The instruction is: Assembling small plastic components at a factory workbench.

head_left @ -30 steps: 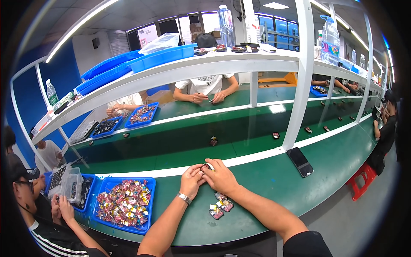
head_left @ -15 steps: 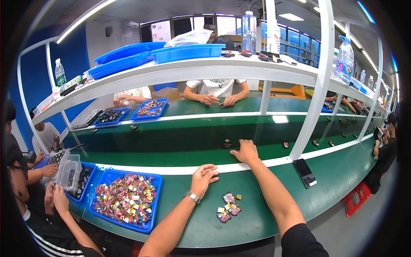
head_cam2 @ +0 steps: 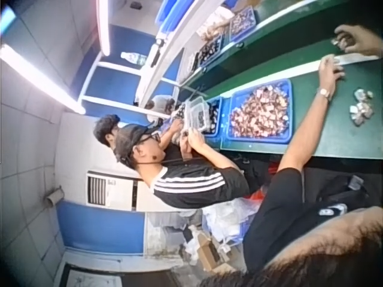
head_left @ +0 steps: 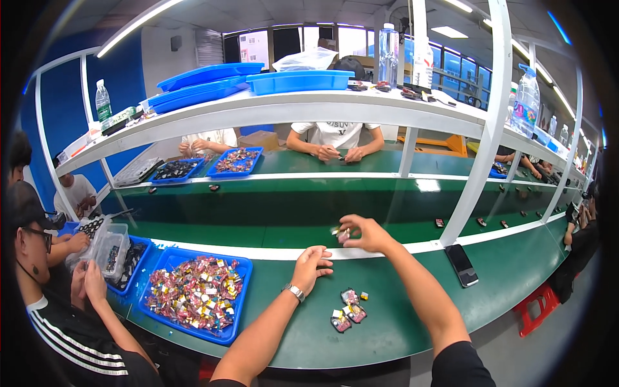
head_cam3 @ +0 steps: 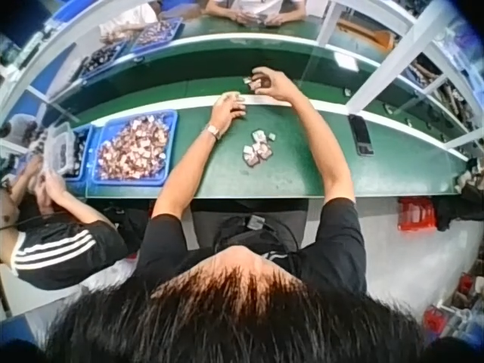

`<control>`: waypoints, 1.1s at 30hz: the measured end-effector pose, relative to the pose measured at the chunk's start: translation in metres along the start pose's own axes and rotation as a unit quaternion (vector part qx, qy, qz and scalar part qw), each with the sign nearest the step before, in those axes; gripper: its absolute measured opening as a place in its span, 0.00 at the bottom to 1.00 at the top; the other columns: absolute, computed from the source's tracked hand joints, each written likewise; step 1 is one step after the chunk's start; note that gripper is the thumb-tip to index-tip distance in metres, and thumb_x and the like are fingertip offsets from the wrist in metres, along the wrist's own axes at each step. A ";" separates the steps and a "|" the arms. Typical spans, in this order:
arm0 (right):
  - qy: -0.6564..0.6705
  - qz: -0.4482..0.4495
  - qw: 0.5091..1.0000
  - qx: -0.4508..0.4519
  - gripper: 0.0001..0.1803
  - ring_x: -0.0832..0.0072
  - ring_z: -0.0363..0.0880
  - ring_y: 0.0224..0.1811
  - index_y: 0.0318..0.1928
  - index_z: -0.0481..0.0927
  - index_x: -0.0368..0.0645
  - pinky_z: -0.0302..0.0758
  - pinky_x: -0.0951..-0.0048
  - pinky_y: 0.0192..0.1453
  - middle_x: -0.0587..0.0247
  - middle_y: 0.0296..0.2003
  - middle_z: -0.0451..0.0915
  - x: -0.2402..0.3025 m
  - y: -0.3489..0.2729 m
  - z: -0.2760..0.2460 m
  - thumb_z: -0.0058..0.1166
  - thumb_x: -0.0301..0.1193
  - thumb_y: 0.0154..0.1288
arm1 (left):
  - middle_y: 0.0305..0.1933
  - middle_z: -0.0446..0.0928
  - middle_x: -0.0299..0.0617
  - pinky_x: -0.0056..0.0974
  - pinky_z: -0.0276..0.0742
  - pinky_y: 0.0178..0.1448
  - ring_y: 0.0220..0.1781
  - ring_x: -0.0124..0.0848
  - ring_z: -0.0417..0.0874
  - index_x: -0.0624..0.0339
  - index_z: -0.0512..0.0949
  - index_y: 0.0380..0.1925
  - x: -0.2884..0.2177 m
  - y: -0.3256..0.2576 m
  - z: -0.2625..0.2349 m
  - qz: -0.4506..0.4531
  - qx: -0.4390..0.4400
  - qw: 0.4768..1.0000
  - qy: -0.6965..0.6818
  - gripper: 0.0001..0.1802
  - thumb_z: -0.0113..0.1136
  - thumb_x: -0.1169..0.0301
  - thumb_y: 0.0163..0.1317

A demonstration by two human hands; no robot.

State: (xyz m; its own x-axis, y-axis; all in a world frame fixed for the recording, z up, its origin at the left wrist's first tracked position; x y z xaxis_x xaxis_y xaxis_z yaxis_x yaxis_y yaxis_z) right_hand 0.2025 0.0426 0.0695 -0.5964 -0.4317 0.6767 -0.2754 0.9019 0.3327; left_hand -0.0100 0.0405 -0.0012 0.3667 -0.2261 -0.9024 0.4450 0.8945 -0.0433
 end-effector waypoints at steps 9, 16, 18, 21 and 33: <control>0.207 0.114 0.971 -0.033 0.35 0.67 0.79 0.52 0.64 0.66 0.37 0.79 0.68 0.53 0.55 0.52 0.76 0.028 -0.060 0.042 0.66 0.24 0.57 | 0.35 0.80 0.38 0.29 0.75 0.35 0.31 0.26 0.79 0.64 0.76 0.46 0.002 0.000 -0.001 -0.035 0.087 0.995 0.040 0.11 0.57 0.72 0.67; 0.159 0.194 0.955 -0.156 0.18 0.74 0.82 0.41 0.53 0.76 0.32 0.80 0.73 0.47 0.59 0.40 0.79 0.015 -0.064 0.065 0.57 0.22 0.62 | 0.43 0.80 0.47 0.40 0.83 0.49 0.42 0.34 0.85 0.66 0.71 0.47 -0.001 -0.008 0.012 -0.015 0.062 0.997 0.040 0.12 0.56 0.73 0.65; 0.119 0.156 0.965 -0.173 0.17 0.75 0.83 0.40 0.52 0.78 0.33 0.80 0.73 0.47 0.59 0.39 0.80 0.026 -0.066 0.057 0.55 0.21 0.62 | 0.45 0.80 0.48 0.42 0.83 0.52 0.44 0.35 0.84 0.65 0.71 0.47 -0.006 -0.014 0.015 -0.035 0.095 0.995 0.009 0.12 0.55 0.73 0.66; 0.078 0.101 0.978 -0.165 0.15 0.74 0.83 0.39 0.50 0.82 0.38 0.80 0.74 0.46 0.60 0.37 0.82 0.029 -0.066 0.045 0.55 0.21 0.62 | 0.49 0.78 0.48 0.47 0.80 0.58 0.50 0.36 0.83 0.62 0.71 0.47 -0.005 -0.012 0.013 -0.068 0.155 0.985 -0.028 0.11 0.54 0.71 0.68; -0.122 -0.057 0.987 -0.083 0.14 0.63 0.73 0.51 0.46 0.84 0.54 0.75 0.65 0.54 0.62 0.50 0.74 0.050 -0.081 0.036 0.62 0.27 0.59 | 0.50 0.79 0.47 0.44 0.81 0.60 0.51 0.36 0.82 0.64 0.68 0.60 -0.009 -0.015 0.019 -0.076 0.141 0.987 -0.003 0.19 0.48 0.75 0.71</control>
State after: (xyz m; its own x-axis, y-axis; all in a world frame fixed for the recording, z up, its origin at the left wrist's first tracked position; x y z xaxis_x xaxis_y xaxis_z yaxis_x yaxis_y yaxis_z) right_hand 0.1676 -0.0518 0.0527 -0.7377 -0.4960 0.4580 -0.2357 0.8249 0.5137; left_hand -0.0047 0.0222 0.0155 0.2830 -0.3521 -0.8921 0.7045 0.7075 -0.0557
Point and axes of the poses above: each hand's wrist, its own y-axis towards the middle knuckle, its own z-axis out of the palm, x = y × z, the point moved 2 cm from there along y, towards the middle knuckle
